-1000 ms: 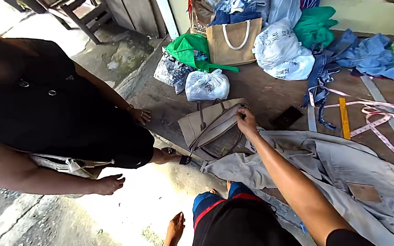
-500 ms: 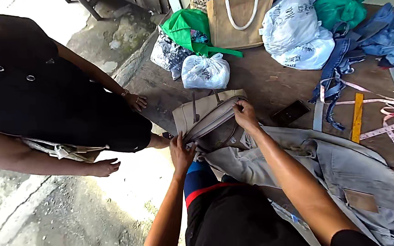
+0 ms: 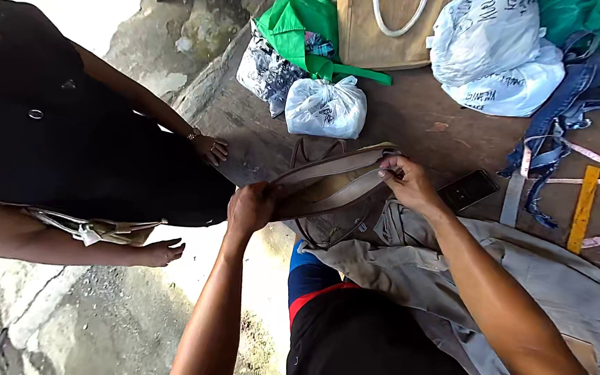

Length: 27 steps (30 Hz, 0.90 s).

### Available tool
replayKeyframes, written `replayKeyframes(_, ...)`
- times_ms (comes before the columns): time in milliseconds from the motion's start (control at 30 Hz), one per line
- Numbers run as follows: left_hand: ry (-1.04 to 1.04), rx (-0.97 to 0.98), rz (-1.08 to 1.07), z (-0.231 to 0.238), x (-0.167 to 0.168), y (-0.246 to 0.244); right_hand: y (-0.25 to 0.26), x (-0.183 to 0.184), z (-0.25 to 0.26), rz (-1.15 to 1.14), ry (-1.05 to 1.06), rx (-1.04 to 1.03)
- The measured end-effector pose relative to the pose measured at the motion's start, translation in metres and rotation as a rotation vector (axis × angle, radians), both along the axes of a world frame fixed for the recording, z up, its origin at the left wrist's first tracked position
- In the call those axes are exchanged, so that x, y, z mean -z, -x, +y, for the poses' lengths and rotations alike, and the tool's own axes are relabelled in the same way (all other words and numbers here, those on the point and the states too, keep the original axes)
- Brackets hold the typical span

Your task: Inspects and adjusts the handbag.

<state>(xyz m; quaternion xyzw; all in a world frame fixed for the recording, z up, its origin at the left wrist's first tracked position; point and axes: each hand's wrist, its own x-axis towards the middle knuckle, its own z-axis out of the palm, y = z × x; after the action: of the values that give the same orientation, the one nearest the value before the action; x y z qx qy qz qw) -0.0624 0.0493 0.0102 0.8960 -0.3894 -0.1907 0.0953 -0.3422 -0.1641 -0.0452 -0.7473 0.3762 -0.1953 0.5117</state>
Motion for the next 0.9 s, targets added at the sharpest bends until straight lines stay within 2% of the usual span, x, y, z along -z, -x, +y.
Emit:
replayKeyframes(133,-0.064,0.022,0.155,0.002,-0.002,-0.017,0.01,0.0,0.007,-0.314,-0.285,0.002)
replayKeyframes(267,-0.09,0.078,0.267,-0.003,-0.003,-0.026,0.006,0.004,0.015,-0.309,-0.335,0.109)
replayKeyframes(367,0.088,0.133,0.104,-0.001,-0.002,-0.022,0.001,0.006,0.019,-0.307,-0.331,0.139)
replayKeyframes(500,0.404,0.526,-0.321,-0.005,0.021,0.002,-0.003,0.002,0.024,-0.315,-0.353,0.172)
replayKeyframes(600,0.384,0.72,-0.492,-0.026,0.033,0.015,-0.002,-0.003,0.028,-0.295,-0.349,0.174)
replayKeyframes(733,0.388,0.855,-0.632,-0.048,0.041,0.017,0.002,-0.003,0.031,-0.273,-0.327,0.154)
replayKeyframes(900,0.49,0.971,-0.689,-0.051,0.041,0.007,0.009,-0.001,0.035,-0.28,-0.359,0.177)
